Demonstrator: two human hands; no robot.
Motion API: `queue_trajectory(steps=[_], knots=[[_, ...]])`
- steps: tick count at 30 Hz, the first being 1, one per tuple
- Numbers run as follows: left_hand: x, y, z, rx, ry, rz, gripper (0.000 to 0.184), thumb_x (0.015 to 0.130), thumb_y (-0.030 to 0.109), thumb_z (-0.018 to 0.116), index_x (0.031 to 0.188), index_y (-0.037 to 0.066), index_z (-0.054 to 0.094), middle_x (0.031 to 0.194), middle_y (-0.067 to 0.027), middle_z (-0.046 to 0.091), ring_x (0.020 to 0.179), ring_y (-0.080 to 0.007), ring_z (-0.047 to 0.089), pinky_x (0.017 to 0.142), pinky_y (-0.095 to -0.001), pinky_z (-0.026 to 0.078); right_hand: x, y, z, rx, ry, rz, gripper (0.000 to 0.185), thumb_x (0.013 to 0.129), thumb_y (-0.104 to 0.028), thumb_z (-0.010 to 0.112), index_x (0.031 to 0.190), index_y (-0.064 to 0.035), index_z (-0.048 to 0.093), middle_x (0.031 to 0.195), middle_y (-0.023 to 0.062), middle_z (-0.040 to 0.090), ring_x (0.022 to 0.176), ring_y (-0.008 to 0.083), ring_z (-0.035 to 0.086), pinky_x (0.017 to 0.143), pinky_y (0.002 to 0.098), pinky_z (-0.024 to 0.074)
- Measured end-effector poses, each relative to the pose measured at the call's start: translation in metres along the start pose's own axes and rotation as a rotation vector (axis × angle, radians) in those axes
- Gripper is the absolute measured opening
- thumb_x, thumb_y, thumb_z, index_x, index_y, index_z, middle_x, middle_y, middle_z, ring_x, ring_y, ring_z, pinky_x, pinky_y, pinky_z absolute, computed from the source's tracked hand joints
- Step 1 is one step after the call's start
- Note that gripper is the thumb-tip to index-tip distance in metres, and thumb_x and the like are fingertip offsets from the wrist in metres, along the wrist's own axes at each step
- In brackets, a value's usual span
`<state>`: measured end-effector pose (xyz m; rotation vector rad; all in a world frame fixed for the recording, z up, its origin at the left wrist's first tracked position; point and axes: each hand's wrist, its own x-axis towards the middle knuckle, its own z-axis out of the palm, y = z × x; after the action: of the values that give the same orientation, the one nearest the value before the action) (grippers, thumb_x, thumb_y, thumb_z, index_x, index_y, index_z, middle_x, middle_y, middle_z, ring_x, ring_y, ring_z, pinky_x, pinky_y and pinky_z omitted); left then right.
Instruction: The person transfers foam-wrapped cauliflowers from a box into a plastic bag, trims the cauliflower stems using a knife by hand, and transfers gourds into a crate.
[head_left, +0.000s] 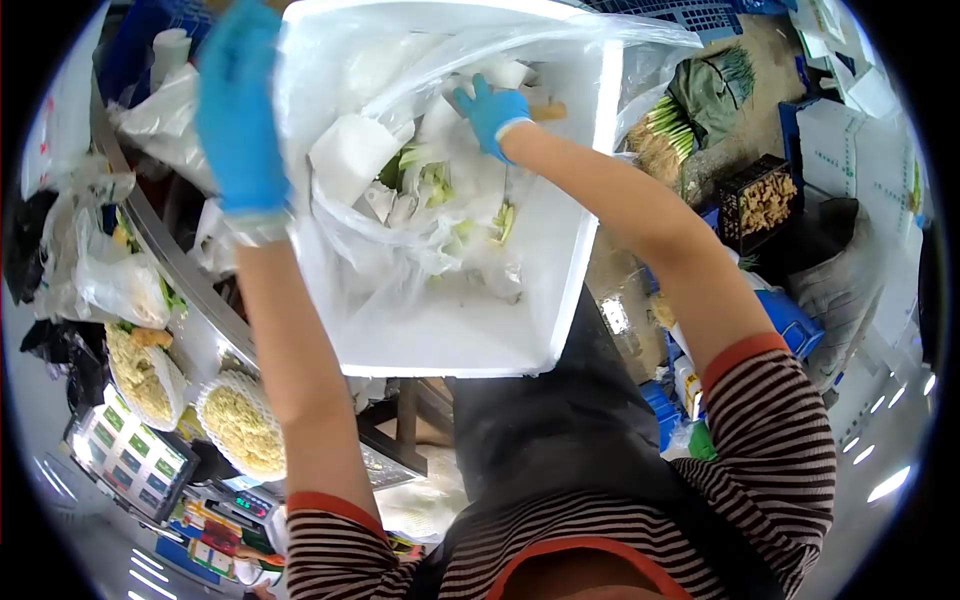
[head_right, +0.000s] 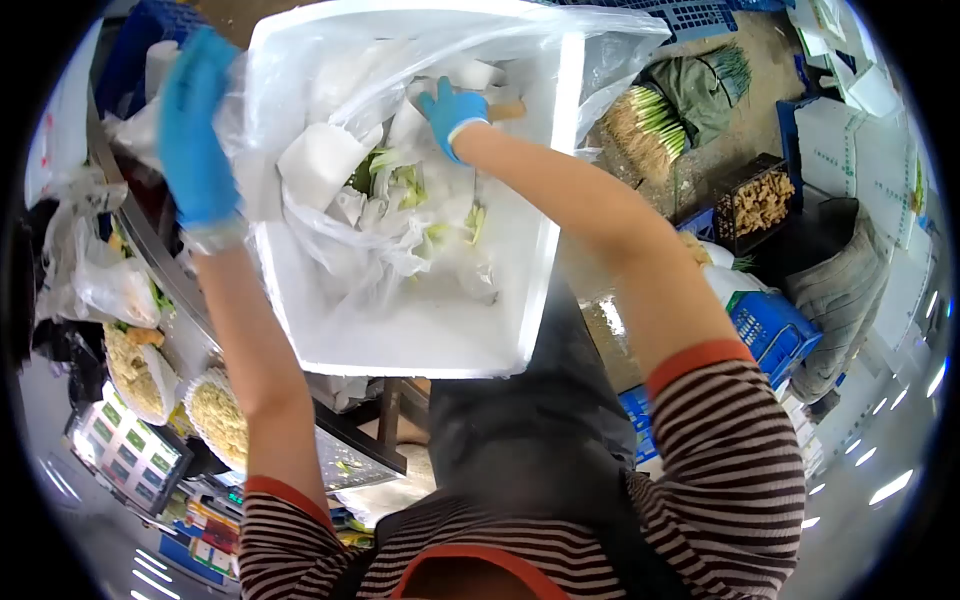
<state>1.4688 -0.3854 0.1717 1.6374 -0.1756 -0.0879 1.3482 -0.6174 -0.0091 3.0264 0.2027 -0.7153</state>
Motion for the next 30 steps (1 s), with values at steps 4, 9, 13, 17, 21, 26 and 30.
queue_trajectory(steps=[4,9,13,17,21,26,30], knots=[[-0.103,-0.041,0.078,0.052,-0.268,-0.381,0.027,0.094,0.009,0.06,0.121,0.007,0.066,0.113,-0.0016,0.067,0.094,-0.0073,0.059,0.082,-0.0225,0.048,0.048,0.014,0.065,-0.14,-0.194,0.03,0.03,0.089,-0.031,0.059,0.111,-0.0143,0.069,0.127,0.0152,0.06,0.102,0.033,0.065,0.083,0.0424,0.0533],[-0.14,-0.15,0.108,0.195,-0.295,-0.414,0.025,0.095,0.008,0.054,0.116,0.002,0.067,0.11,-0.0054,0.068,0.1,-0.0122,0.06,0.09,-0.0255,0.047,-0.012,-0.014,0.085,0.233,-0.275,-0.018,0.026,0.091,-0.023,0.054,0.107,-0.0162,0.073,0.116,0.0074,0.068,0.108,0.0282,0.064,0.082,0.0414,0.0534],[-0.11,-0.191,0.14,0.244,-0.358,-0.453,0.026,0.091,0.018,0.055,0.11,0.009,0.07,0.107,-0.0128,0.069,0.093,-0.0263,0.065,0.088,-0.0348,0.049,-0.081,-0.065,0.094,0.332,-0.474,-0.021,0.028,0.092,-0.025,0.052,0.108,-0.0141,0.072,0.115,0.0104,0.068,0.105,0.0278,0.066,0.084,0.0414,0.0525],[-0.09,-0.254,0.171,0.423,-0.509,-0.483,0.031,0.085,0.025,0.06,0.109,0.009,0.069,0.116,-0.0155,0.066,0.103,-0.0315,0.063,0.092,-0.0389,0.048,-0.148,-0.113,0.123,0.42,-0.674,-0.032,0.031,0.091,-0.022,0.053,0.115,-0.01,0.069,0.113,0.0129,0.069,0.105,0.0277,0.066,0.082,0.0417,0.0533],[-0.072,-0.259,0.216,0.381,-0.498,-0.25,0.041,0.08,0.03,0.065,0.115,0.008,0.066,0.122,-0.0176,0.062,0.109,-0.0333,0.06,0.095,-0.0396,0.046,-0.155,-0.1,0.069,0.4,-0.702,-0.261,0.028,0.086,-0.015,0.058,0.111,-0.0073,0.068,0.107,0.0153,0.069,0.099,0.0284,0.068,0.08,0.0417,0.0536],[-0.043,-0.298,0.249,0.441,-0.735,-0.327,0.057,0.078,0.045,0.07,0.12,0.006,0.063,0.119,-0.0148,0.065,0.106,-0.0304,0.061,0.093,-0.0384,0.047,-0.131,-0.031,-0.036,0.852,-0.463,-0.004,0.018,0.083,-0.016,0.059,0.093,-0.0039,0.069,0.094,0.0188,0.069,0.087,0.035,0.067,0.078,0.0435,0.0529],[-0.025,-0.263,0.237,0.431,-0.863,-0.297,0.06,0.082,0.051,0.067,0.121,0.006,0.063,0.113,-0.0109,0.067,0.095,-0.0222,0.061,0.089,-0.0356,0.048,-0.136,-0.006,-0.031,0.835,-0.498,-0.039,0.027,0.084,-0.026,0.057,0.09,-0.0004,0.066,0.091,0.0219,0.067,0.087,0.0396,0.065,0.08,0.0448,0.0512]])
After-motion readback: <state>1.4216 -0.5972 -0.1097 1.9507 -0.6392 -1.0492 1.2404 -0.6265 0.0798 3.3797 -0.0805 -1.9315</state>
